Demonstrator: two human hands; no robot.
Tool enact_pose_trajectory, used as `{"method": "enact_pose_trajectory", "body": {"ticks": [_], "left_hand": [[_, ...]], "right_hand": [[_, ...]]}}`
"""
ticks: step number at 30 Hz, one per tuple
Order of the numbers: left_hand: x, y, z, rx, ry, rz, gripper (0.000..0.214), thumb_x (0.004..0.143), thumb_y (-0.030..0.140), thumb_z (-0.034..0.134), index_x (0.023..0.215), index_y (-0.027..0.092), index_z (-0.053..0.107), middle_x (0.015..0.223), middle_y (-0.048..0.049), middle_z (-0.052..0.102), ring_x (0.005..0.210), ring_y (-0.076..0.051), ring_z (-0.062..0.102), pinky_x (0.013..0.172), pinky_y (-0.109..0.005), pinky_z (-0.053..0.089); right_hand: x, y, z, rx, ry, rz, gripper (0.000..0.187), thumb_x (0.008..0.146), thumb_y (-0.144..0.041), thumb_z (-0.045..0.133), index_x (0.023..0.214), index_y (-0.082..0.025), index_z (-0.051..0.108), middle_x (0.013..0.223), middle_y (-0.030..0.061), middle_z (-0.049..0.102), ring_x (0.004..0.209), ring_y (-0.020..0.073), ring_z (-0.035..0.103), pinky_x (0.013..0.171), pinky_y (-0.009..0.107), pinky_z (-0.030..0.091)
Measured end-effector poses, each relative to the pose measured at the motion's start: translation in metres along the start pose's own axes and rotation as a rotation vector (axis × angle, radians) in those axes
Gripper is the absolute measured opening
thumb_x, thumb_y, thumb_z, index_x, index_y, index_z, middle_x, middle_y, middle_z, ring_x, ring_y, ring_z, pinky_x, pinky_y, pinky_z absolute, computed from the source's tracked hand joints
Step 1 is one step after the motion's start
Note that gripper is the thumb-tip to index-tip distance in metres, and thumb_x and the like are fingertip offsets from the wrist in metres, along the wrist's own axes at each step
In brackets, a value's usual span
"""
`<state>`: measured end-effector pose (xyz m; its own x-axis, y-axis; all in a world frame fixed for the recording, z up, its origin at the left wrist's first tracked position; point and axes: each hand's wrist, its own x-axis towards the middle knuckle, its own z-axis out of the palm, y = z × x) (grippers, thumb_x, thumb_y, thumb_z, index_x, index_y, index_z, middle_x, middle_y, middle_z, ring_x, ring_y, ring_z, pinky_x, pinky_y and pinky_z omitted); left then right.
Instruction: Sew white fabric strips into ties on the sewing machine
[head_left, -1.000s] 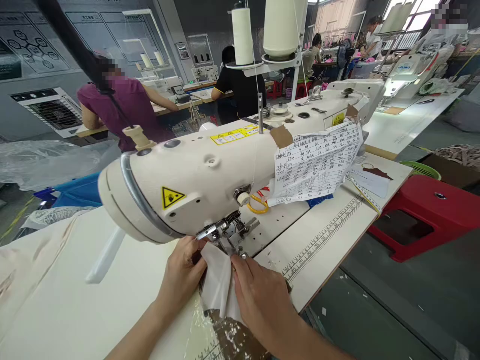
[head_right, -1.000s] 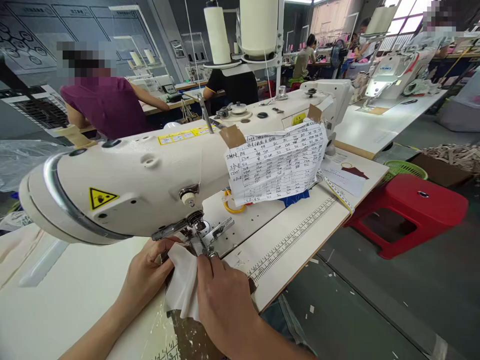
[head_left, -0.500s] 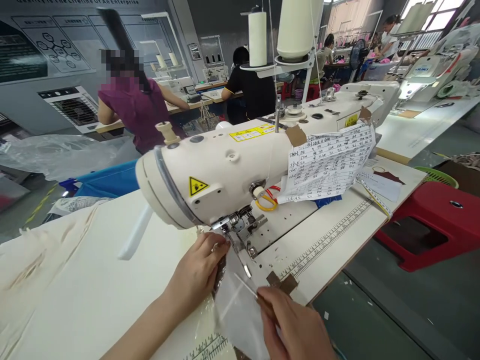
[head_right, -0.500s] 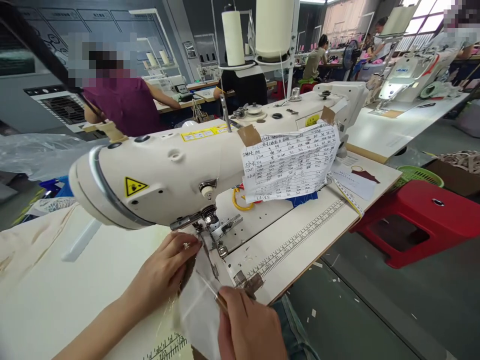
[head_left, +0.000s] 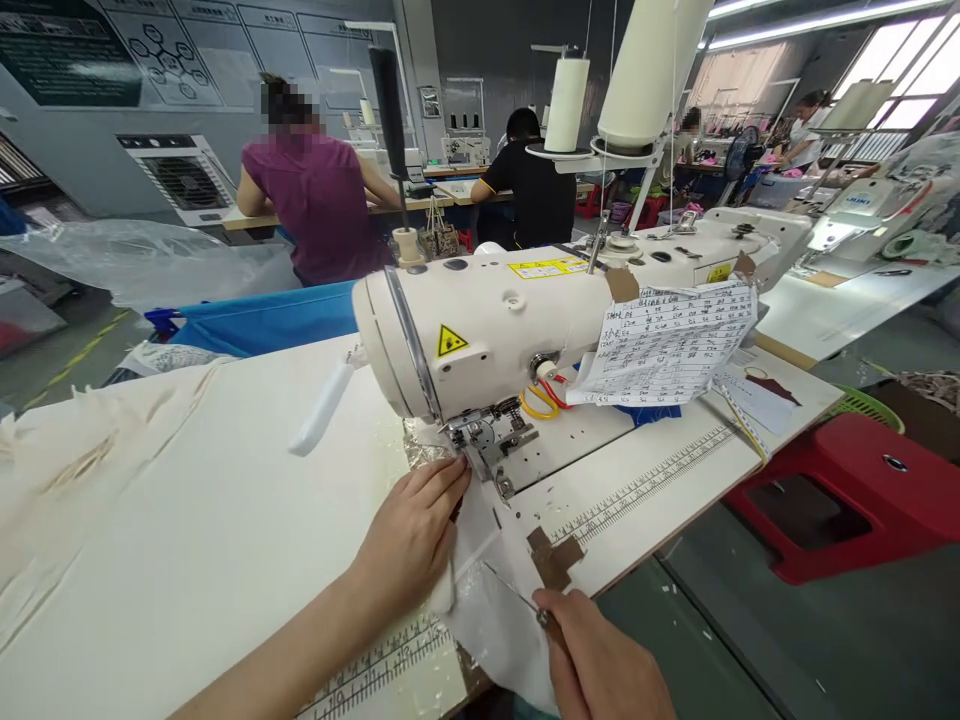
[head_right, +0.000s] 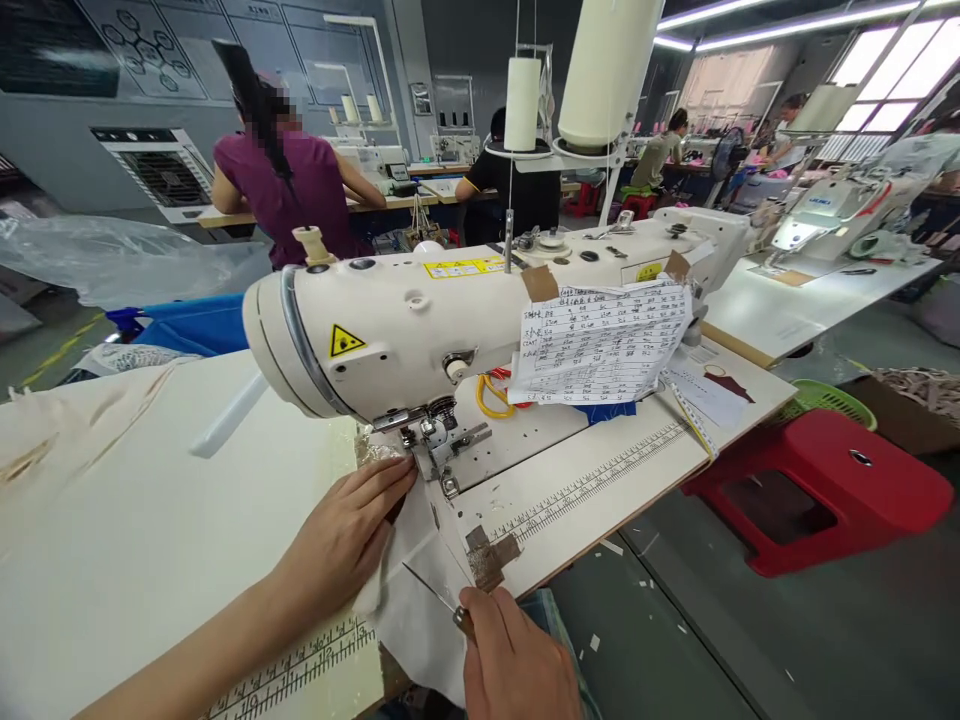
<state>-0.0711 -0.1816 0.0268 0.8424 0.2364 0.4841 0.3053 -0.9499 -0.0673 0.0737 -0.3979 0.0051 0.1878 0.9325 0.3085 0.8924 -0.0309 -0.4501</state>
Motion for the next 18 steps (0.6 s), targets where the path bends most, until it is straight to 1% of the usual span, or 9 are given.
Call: {"method": "enact_pose_trajectory", "body": {"ticks": [3,7,9,14,16,18], "left_hand": [[-0.001,0.000,0.002,0.015,0.007,-0.006,0.042,0.094,0.009,0.034,0.126,0.005,0.062,0.128,-0.0115,0.066,0.123,-0.025,0.055,0.101,-0.040,0.050],[0.002,0.002,0.002,0.077,0.014,0.005,0.042,0.094,0.013,0.036,0.125,0.001,0.062,0.127,-0.0157,0.065,0.122,-0.028,0.054,0.098,-0.042,0.050],[0.002,0.002,0.002,0.085,-0.008,0.007,0.042,0.095,0.015,0.036,0.126,0.000,0.061,0.129,-0.0174,0.064,0.123,-0.029,0.053,0.098,-0.043,0.050],[0.001,0.002,0.003,0.043,-0.064,-0.064,0.043,0.100,0.021,0.034,0.134,0.005,0.055,0.136,-0.0160,0.058,0.130,-0.028,0.047,0.104,-0.043,0.046],[0.001,0.004,0.004,0.043,-0.066,-0.086,0.043,0.101,0.022,0.033,0.134,0.005,0.055,0.135,-0.0162,0.058,0.130,-0.029,0.047,0.104,-0.043,0.046],[0.002,0.006,0.003,0.055,-0.067,-0.079,0.043,0.100,0.022,0.033,0.132,0.004,0.056,0.134,-0.0177,0.058,0.129,-0.030,0.048,0.103,-0.044,0.046]], "right_hand": [[0.001,-0.001,-0.002,0.015,-0.030,0.020,0.038,0.100,-0.011,0.033,0.134,-0.021,0.045,0.105,0.0111,0.070,0.086,0.0228,0.075,0.051,0.024,0.056],[0.011,-0.005,-0.007,0.008,-0.062,0.033,0.037,0.097,-0.007,0.035,0.129,-0.022,0.046,0.101,0.0069,0.070,0.081,0.0220,0.074,0.053,0.027,0.057],[0.016,-0.005,-0.009,-0.012,-0.072,0.031,0.038,0.096,-0.006,0.036,0.129,-0.021,0.046,0.101,0.0061,0.070,0.079,0.0222,0.073,0.053,0.028,0.056],[0.024,-0.003,-0.009,-0.045,-0.094,0.004,0.037,0.096,-0.008,0.040,0.131,-0.020,0.046,0.105,0.0070,0.069,0.083,0.0226,0.073,0.055,0.028,0.055],[0.027,-0.003,-0.010,-0.048,-0.108,0.007,0.036,0.097,-0.008,0.038,0.130,-0.020,0.046,0.104,0.0065,0.069,0.080,0.0225,0.072,0.055,0.029,0.055],[0.030,-0.004,-0.011,-0.044,-0.126,0.014,0.035,0.098,-0.008,0.037,0.130,-0.020,0.046,0.103,0.0063,0.068,0.079,0.0223,0.072,0.055,0.030,0.054]]}}
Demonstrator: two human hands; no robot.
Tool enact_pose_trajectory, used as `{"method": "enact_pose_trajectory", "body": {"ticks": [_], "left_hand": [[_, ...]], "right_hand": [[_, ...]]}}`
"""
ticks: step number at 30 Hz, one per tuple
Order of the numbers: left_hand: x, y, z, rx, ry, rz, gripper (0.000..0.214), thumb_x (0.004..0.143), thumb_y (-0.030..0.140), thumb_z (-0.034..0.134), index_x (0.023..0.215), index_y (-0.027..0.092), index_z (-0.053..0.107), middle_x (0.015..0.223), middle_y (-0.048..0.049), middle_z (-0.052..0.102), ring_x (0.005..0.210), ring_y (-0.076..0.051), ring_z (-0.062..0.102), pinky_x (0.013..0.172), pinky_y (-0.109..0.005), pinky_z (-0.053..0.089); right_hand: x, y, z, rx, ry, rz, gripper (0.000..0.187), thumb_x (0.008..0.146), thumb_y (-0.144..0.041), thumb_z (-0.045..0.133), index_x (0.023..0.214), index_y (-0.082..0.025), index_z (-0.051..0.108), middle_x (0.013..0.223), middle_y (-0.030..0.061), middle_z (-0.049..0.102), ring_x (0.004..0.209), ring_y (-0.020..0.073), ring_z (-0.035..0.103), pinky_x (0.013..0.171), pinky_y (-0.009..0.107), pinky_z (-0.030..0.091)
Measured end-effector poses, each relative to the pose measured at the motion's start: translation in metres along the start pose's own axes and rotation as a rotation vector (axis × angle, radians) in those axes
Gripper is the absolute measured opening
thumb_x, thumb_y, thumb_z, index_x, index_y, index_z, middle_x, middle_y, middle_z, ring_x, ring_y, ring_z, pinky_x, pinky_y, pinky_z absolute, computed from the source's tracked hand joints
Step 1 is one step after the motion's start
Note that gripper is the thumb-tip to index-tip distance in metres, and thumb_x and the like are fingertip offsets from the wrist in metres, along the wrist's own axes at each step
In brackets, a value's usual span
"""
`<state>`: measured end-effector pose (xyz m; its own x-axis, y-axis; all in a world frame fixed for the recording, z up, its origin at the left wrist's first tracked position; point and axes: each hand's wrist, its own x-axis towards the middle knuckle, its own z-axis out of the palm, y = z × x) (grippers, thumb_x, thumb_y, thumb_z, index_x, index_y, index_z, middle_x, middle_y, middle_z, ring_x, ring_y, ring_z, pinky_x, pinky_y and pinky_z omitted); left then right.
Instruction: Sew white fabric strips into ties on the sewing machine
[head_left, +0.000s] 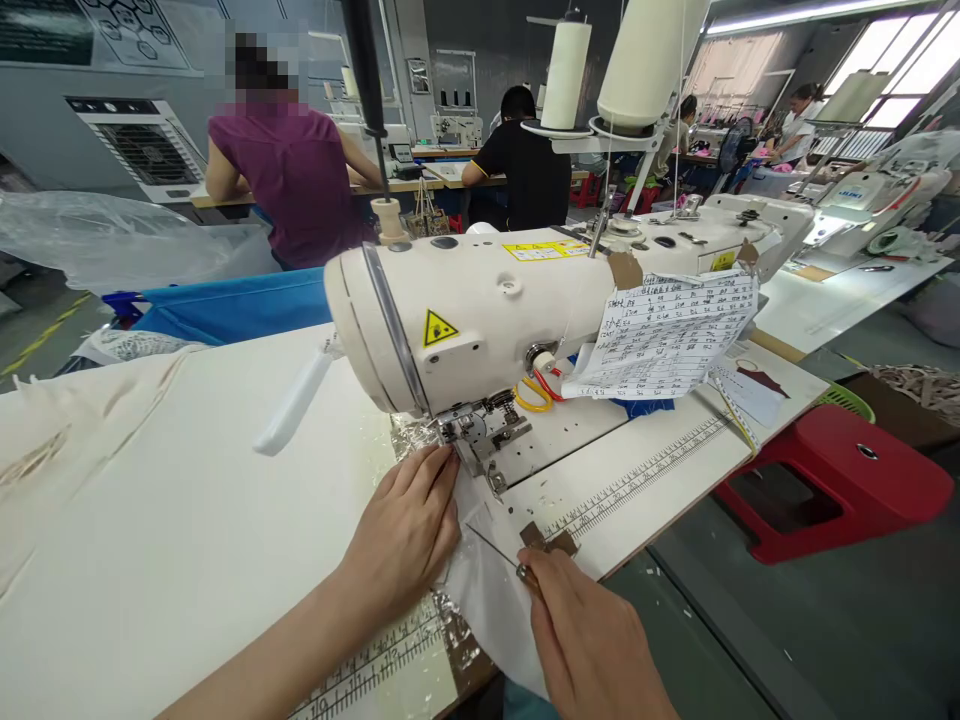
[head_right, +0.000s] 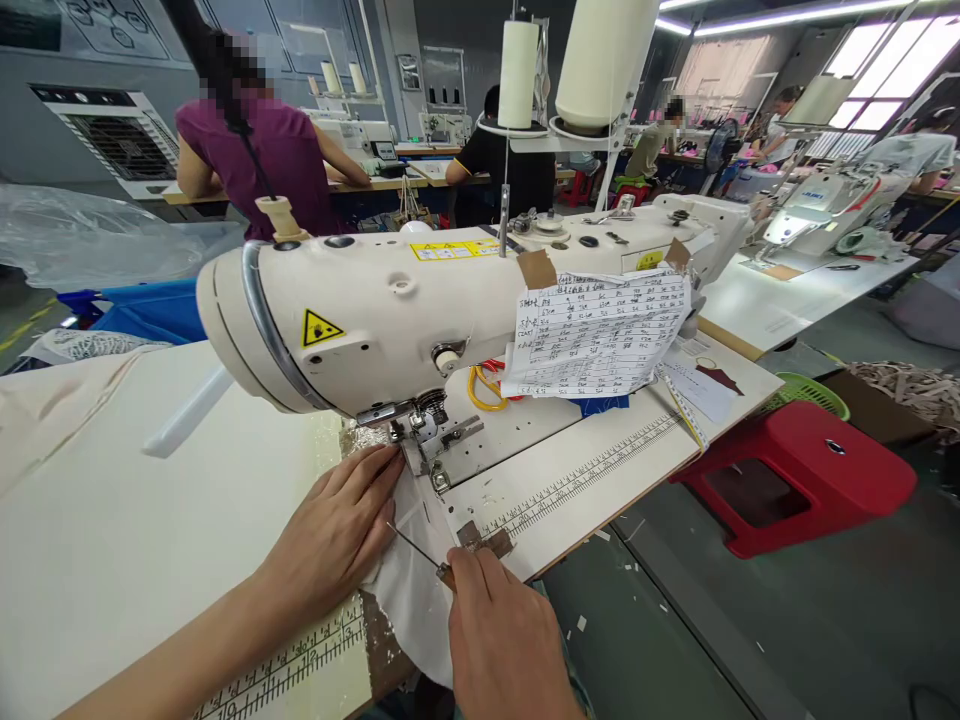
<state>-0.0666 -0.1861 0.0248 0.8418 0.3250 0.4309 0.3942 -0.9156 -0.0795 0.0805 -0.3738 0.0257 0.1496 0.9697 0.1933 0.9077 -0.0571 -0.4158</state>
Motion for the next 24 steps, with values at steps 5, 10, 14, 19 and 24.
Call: {"method": "enact_pose_trajectory", "body": {"ticks": [5,10,14,19,24], "left_hand": [[-0.004,0.009,-0.002,0.036,-0.012,0.044,0.045,0.098,0.020,0.036,0.133,0.000,0.055,0.139,-0.0214,0.055,0.133,-0.034,0.045,0.107,-0.047,0.041],[-0.010,0.017,-0.001,0.005,-0.001,0.009,0.045,0.099,0.022,0.034,0.134,0.004,0.056,0.142,-0.0183,0.055,0.136,-0.032,0.044,0.111,-0.047,0.034],[-0.012,0.019,-0.005,-0.008,0.007,0.022,0.045,0.099,0.024,0.033,0.134,0.006,0.056,0.141,-0.0167,0.057,0.135,-0.029,0.046,0.113,-0.045,0.030],[-0.013,0.020,-0.004,-0.025,0.028,0.041,0.045,0.099,0.025,0.033,0.131,0.006,0.059,0.137,-0.0153,0.060,0.133,-0.029,0.047,0.116,-0.046,0.026],[-0.013,0.015,0.002,-0.076,0.034,0.009,0.045,0.098,0.025,0.034,0.133,0.009,0.057,0.136,-0.0144,0.060,0.134,-0.028,0.045,0.118,-0.046,0.024]], "right_hand": [[0.007,-0.004,-0.002,0.000,-0.030,0.004,0.036,0.099,-0.008,0.037,0.132,-0.019,0.046,0.104,0.0064,0.068,0.080,0.0223,0.071,0.056,0.030,0.054],[0.012,-0.007,-0.003,-0.051,-0.033,-0.030,0.038,0.097,-0.006,0.039,0.132,-0.017,0.048,0.104,0.0073,0.068,0.078,0.0224,0.071,0.056,0.030,0.054],[0.016,-0.010,-0.005,-0.040,-0.036,-0.022,0.036,0.094,-0.006,0.042,0.126,-0.017,0.053,0.099,0.0063,0.069,0.071,0.0207,0.070,0.050,0.027,0.049],[0.021,-0.012,0.002,-0.080,0.079,-0.074,0.035,0.094,-0.005,0.033,0.120,-0.017,0.054,0.093,0.0073,0.068,0.066,0.0208,0.068,0.049,0.028,0.044],[0.027,-0.011,0.008,-0.084,0.069,-0.062,0.035,0.092,-0.005,0.038,0.122,-0.019,0.052,0.093,0.0067,0.068,0.070,0.0212,0.069,0.050,0.028,0.044]]}}
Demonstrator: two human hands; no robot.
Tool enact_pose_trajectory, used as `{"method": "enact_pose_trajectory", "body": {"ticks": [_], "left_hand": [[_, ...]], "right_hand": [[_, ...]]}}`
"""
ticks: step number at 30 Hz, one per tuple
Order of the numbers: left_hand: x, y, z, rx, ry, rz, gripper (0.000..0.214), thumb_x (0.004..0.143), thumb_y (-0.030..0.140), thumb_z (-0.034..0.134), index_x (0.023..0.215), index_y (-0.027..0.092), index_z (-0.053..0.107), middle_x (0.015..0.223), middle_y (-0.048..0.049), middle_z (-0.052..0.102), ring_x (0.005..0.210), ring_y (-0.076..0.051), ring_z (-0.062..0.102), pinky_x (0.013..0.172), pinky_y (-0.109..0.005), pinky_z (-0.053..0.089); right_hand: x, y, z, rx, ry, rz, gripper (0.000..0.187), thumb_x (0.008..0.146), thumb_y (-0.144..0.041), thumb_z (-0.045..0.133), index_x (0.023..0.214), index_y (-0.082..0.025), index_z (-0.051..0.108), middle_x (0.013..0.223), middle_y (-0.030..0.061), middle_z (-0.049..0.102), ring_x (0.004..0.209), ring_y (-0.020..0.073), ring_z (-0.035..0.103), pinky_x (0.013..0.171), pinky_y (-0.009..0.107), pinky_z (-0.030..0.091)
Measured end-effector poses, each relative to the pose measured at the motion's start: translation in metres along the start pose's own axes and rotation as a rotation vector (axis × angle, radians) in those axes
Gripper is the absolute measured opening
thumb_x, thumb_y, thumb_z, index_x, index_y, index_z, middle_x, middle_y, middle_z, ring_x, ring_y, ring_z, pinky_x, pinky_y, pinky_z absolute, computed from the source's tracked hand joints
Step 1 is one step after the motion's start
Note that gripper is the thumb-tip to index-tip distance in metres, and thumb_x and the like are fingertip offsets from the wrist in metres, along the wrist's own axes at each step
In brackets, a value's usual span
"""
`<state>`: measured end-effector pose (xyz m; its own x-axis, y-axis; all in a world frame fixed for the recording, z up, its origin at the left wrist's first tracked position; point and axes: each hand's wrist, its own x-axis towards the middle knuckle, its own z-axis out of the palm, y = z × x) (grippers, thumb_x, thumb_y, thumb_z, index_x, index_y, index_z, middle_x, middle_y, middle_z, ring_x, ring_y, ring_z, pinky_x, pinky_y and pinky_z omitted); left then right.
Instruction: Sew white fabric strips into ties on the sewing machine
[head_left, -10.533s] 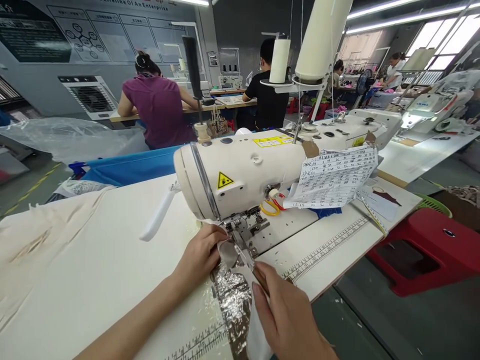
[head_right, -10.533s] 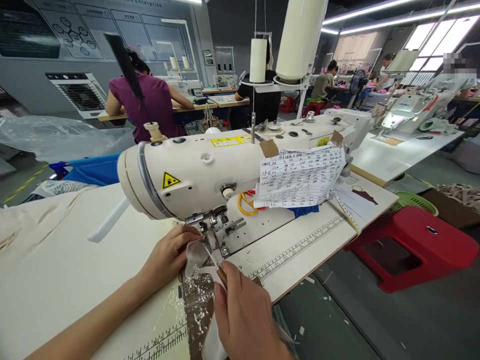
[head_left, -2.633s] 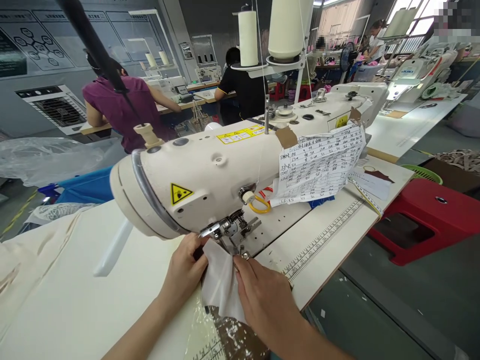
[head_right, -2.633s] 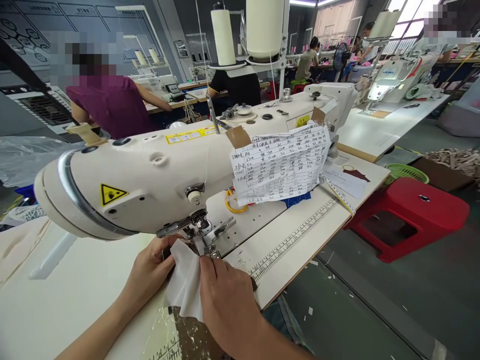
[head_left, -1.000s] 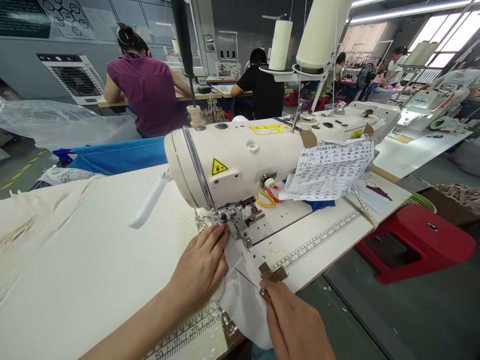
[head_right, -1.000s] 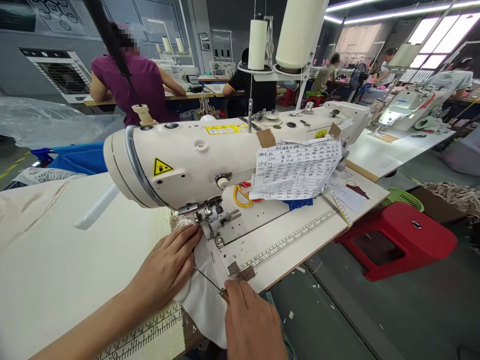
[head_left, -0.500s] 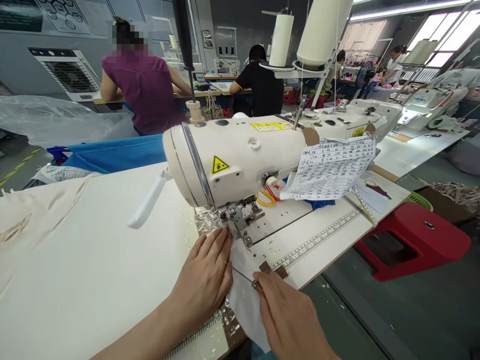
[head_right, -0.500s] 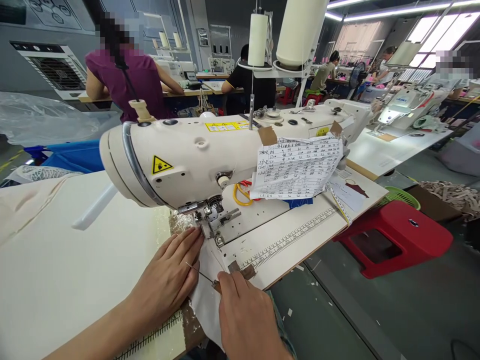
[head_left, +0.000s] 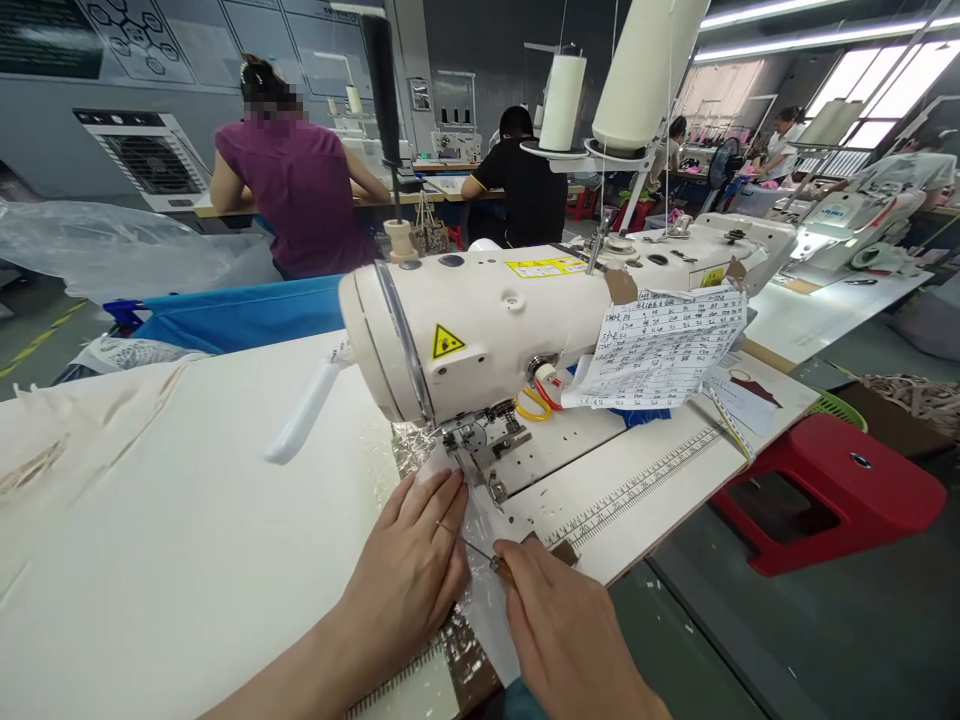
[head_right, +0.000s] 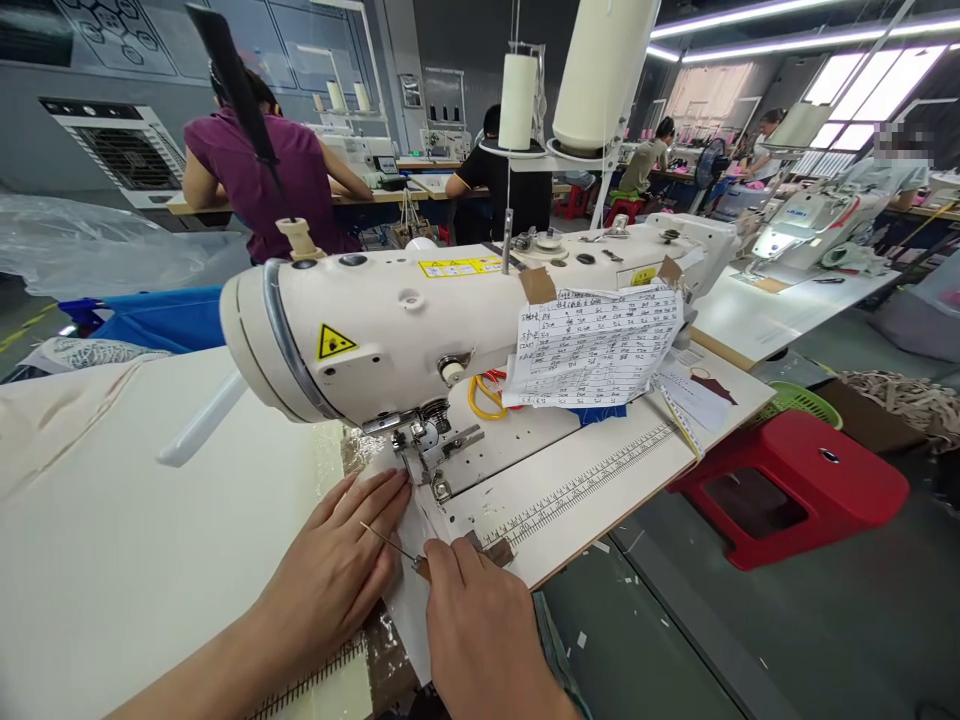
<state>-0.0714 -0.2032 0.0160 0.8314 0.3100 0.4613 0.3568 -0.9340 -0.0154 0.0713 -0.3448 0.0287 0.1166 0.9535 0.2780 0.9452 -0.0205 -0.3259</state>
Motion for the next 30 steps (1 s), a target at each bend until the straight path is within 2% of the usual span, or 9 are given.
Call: {"method": "enact_pose_trajectory", "body": {"ticks": [3,8,14,20,23,30], "left_hand": [[0.003,-0.005,0.001,-0.012,0.006,-0.021,0.044,0.098,0.023,0.035,0.134,0.010,0.056,0.137,-0.0137,0.058,0.133,-0.027,0.045,0.116,-0.046,0.028],[0.010,-0.010,-0.001,0.029,0.003,-0.094,0.040,0.094,0.022,0.040,0.125,0.012,0.061,0.124,-0.0163,0.060,0.122,-0.033,0.048,0.107,-0.053,0.038],[0.017,-0.019,-0.004,0.078,-0.008,-0.049,0.039,0.092,0.020,0.042,0.124,0.008,0.062,0.124,-0.0169,0.062,0.120,-0.032,0.051,0.105,-0.050,0.040],[0.018,-0.033,-0.005,0.157,0.006,-0.021,0.040,0.090,0.009,0.042,0.123,0.011,0.064,0.127,-0.0153,0.065,0.126,-0.032,0.052,0.109,-0.052,0.036],[0.018,-0.030,-0.007,0.200,0.019,-0.013,0.040,0.089,0.003,0.041,0.121,0.008,0.066,0.125,-0.0159,0.066,0.126,-0.032,0.052,0.110,-0.050,0.036],[0.013,-0.004,-0.006,0.046,0.022,-0.004,0.041,0.097,0.024,0.039,0.125,0.007,0.064,0.128,-0.0147,0.065,0.128,-0.030,0.051,0.113,-0.048,0.032]], "right_hand": [[0.006,0.000,-0.003,-0.021,-0.080,-0.007,0.038,0.092,-0.004,0.046,0.126,-0.018,0.051,0.098,0.0066,0.069,0.075,0.0208,0.070,0.051,0.026,0.046],[0.017,-0.004,-0.003,-0.039,-0.083,0.002,0.037,0.089,-0.001,0.047,0.121,-0.017,0.056,0.099,0.0078,0.070,0.079,0.0232,0.072,0.060,0.030,0.055],[0.028,-0.006,0.000,-0.061,-0.115,0.046,0.034,0.091,-0.002,0.047,0.121,-0.016,0.056,0.100,0.0094,0.071,0.084,0.0262,0.073,0.065,0.033,0.058],[0.025,-0.006,0.002,0.075,0.004,0.014,0.035,0.091,-0.005,0.039,0.119,-0.015,0.056,0.099,0.0090,0.074,0.076,0.0231,0.074,0.055,0.029,0.053],[0.021,-0.007,0.002,0.149,0.047,0.001,0.035,0.092,-0.007,0.035,0.118,-0.014,0.057,0.098,0.0092,0.075,0.074,0.0222,0.074,0.054,0.028,0.052],[0.009,-0.002,-0.001,0.175,0.037,0.005,0.033,0.096,-0.010,0.033,0.120,-0.020,0.053,0.096,0.0056,0.073,0.074,0.0213,0.072,0.049,0.026,0.047]]}}
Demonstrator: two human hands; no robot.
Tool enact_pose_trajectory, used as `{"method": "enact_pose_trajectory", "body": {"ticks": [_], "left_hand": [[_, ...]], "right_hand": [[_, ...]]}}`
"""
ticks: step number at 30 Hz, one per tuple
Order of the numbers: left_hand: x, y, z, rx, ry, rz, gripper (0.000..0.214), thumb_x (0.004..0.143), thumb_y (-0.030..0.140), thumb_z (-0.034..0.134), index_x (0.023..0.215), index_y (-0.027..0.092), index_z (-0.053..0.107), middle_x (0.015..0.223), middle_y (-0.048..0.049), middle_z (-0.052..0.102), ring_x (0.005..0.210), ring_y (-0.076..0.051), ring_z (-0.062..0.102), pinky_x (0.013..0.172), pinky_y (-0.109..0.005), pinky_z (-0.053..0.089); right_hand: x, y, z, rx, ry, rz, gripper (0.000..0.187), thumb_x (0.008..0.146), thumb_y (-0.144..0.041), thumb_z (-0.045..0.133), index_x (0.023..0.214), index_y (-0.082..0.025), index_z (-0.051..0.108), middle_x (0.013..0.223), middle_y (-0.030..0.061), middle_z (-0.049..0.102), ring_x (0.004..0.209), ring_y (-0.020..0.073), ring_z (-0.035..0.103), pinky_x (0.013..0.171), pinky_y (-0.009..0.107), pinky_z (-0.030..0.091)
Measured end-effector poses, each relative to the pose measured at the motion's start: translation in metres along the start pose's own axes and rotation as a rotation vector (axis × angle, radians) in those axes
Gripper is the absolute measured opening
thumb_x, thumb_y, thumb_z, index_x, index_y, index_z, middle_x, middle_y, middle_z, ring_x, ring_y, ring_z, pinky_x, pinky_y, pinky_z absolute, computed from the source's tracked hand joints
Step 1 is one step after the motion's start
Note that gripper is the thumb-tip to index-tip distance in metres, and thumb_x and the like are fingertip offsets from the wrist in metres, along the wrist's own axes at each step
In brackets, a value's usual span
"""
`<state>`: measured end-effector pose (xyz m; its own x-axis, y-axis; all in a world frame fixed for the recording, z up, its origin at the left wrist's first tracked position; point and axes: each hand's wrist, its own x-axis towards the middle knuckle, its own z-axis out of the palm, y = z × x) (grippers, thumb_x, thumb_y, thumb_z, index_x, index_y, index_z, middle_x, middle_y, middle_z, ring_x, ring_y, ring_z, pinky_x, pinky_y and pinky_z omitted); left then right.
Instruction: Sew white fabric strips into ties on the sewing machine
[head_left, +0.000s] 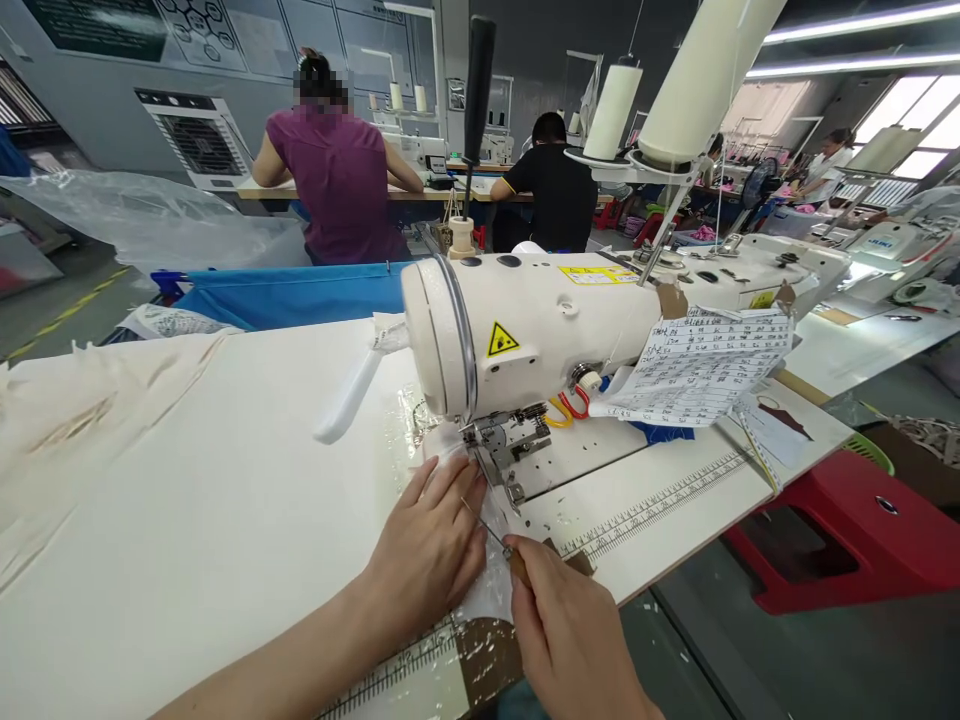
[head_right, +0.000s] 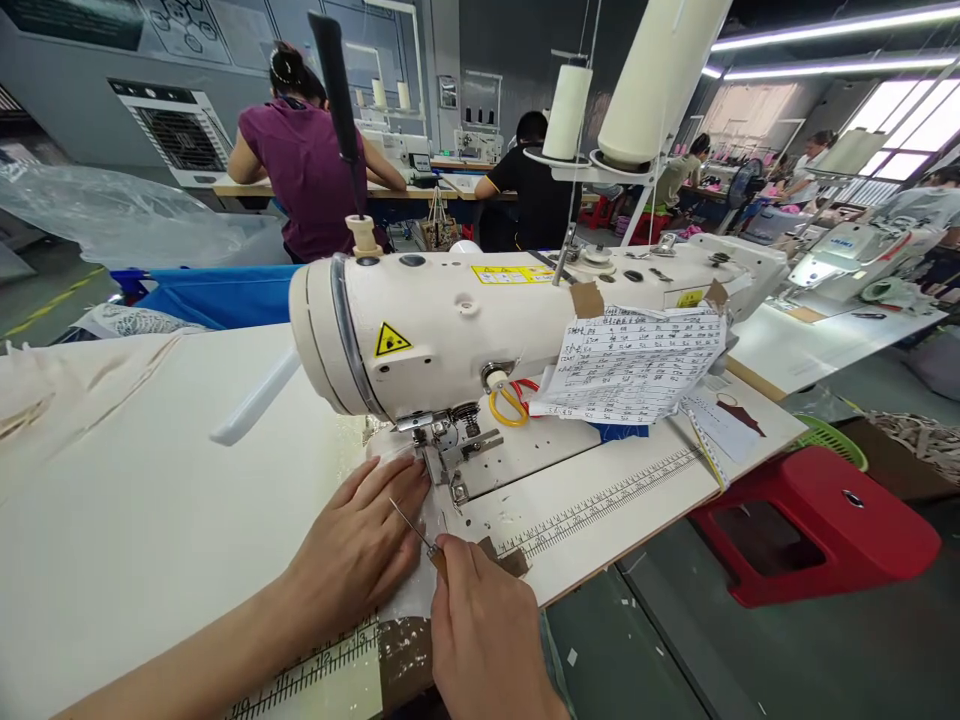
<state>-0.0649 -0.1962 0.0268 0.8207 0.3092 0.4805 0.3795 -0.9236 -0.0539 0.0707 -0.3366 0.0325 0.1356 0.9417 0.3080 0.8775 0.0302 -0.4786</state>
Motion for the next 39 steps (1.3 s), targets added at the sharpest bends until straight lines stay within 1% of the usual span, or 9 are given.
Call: {"method": "enact_pose_trajectory", "body": {"ticks": [3,7,11,13,17,22,26,32,39], "left_hand": [[0.000,0.001,0.002,0.012,0.005,-0.010,0.041,0.096,0.024,0.040,0.123,0.007,0.065,0.128,-0.0149,0.066,0.126,-0.031,0.053,0.114,-0.048,0.030],[0.001,0.000,0.002,0.032,-0.005,0.006,0.041,0.094,0.023,0.042,0.121,0.005,0.066,0.126,-0.0170,0.066,0.124,-0.032,0.054,0.113,-0.049,0.030],[0.001,0.005,-0.001,0.031,-0.019,-0.016,0.042,0.098,0.030,0.041,0.122,0.007,0.066,0.126,-0.0154,0.066,0.125,-0.030,0.053,0.115,-0.048,0.028],[0.000,0.008,-0.001,0.034,-0.024,-0.023,0.044,0.099,0.033,0.040,0.123,0.007,0.065,0.126,-0.0150,0.066,0.125,-0.030,0.053,0.116,-0.047,0.028],[-0.002,0.010,-0.002,0.070,-0.032,-0.013,0.042,0.098,0.027,0.040,0.127,0.007,0.063,0.129,-0.0146,0.065,0.126,-0.029,0.052,0.115,-0.046,0.027],[-0.005,0.010,-0.001,0.079,-0.058,-0.001,0.044,0.098,0.028,0.040,0.130,0.006,0.061,0.132,-0.0153,0.063,0.126,-0.029,0.052,0.114,-0.046,0.028],[-0.005,0.011,-0.001,0.063,-0.054,-0.008,0.043,0.098,0.028,0.041,0.129,0.007,0.061,0.133,-0.0151,0.063,0.127,-0.029,0.052,0.114,-0.045,0.028],[-0.005,0.013,-0.002,0.043,-0.070,-0.007,0.043,0.097,0.028,0.040,0.128,0.007,0.062,0.133,-0.0151,0.063,0.127,-0.030,0.052,0.113,-0.045,0.029],[-0.006,0.013,-0.001,0.047,-0.066,-0.010,0.043,0.098,0.029,0.041,0.129,0.007,0.061,0.133,-0.0154,0.062,0.126,-0.030,0.052,0.113,-0.045,0.028]], "right_hand": [[-0.009,0.007,-0.005,0.007,-0.030,-0.009,0.031,0.098,-0.012,0.035,0.123,-0.022,0.051,0.098,0.0047,0.073,0.076,0.0200,0.073,0.052,0.025,0.050],[-0.020,0.021,-0.014,-0.003,0.027,0.018,0.030,0.101,-0.015,0.036,0.127,-0.022,0.050,0.101,0.0054,0.074,0.076,0.0195,0.074,0.058,0.026,0.055],[-0.027,0.033,-0.021,0.063,0.024,0.090,0.028,0.104,-0.020,0.037,0.126,-0.024,0.053,0.097,0.0041,0.074,0.078,0.0189,0.074,0.062,0.024,0.057],[-0.027,0.035,-0.023,0.111,0.004,0.130,0.028,0.105,-0.022,0.037,0.126,-0.025,0.055,0.094,0.0032,0.073,0.075,0.0178,0.073,0.060,0.022,0.056],[-0.027,0.035,-0.024,0.174,-0.023,0.193,0.028,0.107,-0.028,0.037,0.126,-0.026,0.057,0.089,0.0017,0.073,0.065,0.0165,0.070,0.055,0.020,0.054],[-0.026,0.035,-0.024,0.192,-0.017,0.214,0.027,0.107,-0.031,0.038,0.124,-0.028,0.059,0.086,0.0003,0.071,0.063,0.0145,0.068,0.054,0.017,0.053],[-0.027,0.037,-0.023,0.167,0.009,0.187,0.026,0.106,-0.030,0.039,0.121,-0.028,0.060,0.087,0.0005,0.071,0.069,0.0143,0.070,0.058,0.015,0.054],[-0.029,0.039,-0.021,0.138,0.047,0.175,0.027,0.105,-0.031,0.041,0.122,-0.025,0.062,0.100,0.0038,0.075,0.082,0.0169,0.074,0.065,0.017,0.056],[-0.030,0.039,-0.019,0.137,0.054,0.218,0.027,0.105,-0.034,0.043,0.122,-0.027,0.063,0.107,0.0026,0.075,0.093,0.0161,0.074,0.071,0.016,0.055]]}}
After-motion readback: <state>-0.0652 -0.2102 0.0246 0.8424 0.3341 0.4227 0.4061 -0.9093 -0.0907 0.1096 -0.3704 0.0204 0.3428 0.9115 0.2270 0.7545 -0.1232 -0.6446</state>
